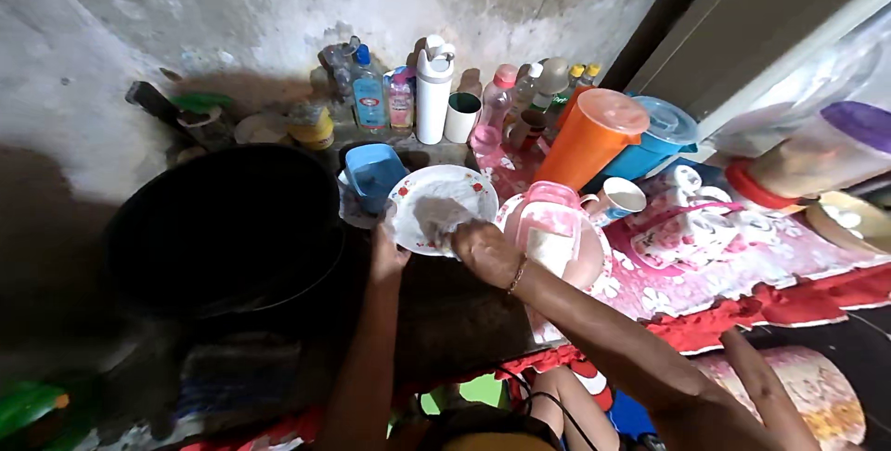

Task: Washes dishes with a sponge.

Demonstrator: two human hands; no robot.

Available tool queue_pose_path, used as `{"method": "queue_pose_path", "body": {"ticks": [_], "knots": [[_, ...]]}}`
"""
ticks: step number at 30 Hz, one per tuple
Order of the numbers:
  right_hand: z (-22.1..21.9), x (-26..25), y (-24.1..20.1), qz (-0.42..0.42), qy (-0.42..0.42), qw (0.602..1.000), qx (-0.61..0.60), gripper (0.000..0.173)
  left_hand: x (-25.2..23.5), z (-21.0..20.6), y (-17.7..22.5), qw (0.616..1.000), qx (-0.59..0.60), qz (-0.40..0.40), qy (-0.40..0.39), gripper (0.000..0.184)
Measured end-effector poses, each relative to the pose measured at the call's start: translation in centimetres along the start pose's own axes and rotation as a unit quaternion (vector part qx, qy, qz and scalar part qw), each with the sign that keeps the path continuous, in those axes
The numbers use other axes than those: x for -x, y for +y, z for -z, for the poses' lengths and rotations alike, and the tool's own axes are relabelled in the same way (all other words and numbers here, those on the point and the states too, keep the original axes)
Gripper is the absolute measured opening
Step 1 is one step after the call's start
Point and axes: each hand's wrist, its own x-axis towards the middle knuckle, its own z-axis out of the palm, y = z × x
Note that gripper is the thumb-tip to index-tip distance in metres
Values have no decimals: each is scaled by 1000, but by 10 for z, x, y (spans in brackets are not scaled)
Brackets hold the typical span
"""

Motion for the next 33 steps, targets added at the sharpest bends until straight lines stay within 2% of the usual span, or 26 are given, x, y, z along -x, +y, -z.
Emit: {"method": "queue_pose_path", "body": {"ticks": [1,3,5,6,8,10,12,15,17,19,21,24,25,26,27,29,31,33], "knots": [[12,-6,0,-10,-28,999,-19,13,1,-4,2,998,47,23,-19,35],[34,-20,2,-54,-98,990,-81,18,2,-15,5,991,106,48,-65,59],[51,-32,15,-114,-84,975,-171,28,-5,-24,1,991,77,51,-100,85],[56,-36,26,-140,-43,963,-226,33,-10,-26,-4,991,42,52,-120,88],[64,-45,53,-190,37,924,-329,38,-15,-27,-16,993,-10,55,-103,75],[61,-54,79,-213,110,900,-363,27,-15,-15,-26,992,10,46,-115,55],[53,-61,94,-251,167,898,-319,21,-9,-5,-32,981,94,21,-169,40],[30,-56,89,-275,209,910,-231,36,2,-4,-29,951,203,-17,-231,39],[7,-45,83,-251,208,925,-192,54,6,-9,-21,957,198,-28,-213,34],[-21,-36,69,-237,214,932,-173,60,7,-13,-16,967,186,-31,-172,36],[-47,-25,47,-213,201,942,-162,55,4,-15,-15,972,181,-33,-147,37],[-69,-23,6,-129,168,969,-125,35,7,-21,-20,982,143,-38,-114,34],[-73,-30,-1,-103,174,974,-107,33,12,-25,-20,986,134,-40,-95,33],[-71,-39,-5,-103,153,977,-105,38,16,-28,-20,986,131,-36,-91,35],[-62,-48,-4,-125,112,979,-114,44,19,-29,-20,987,126,-37,-95,34],[-42,-69,13,-184,57,972,-131,41,16,-28,-20,985,113,-51,-119,32],[-19,-83,38,-255,6,956,-145,42,17,-28,-19,988,101,-53,-108,32],[-10,-87,65,-327,8,932,-158,41,16,-27,-17,990,110,-52,-76,33]]}}
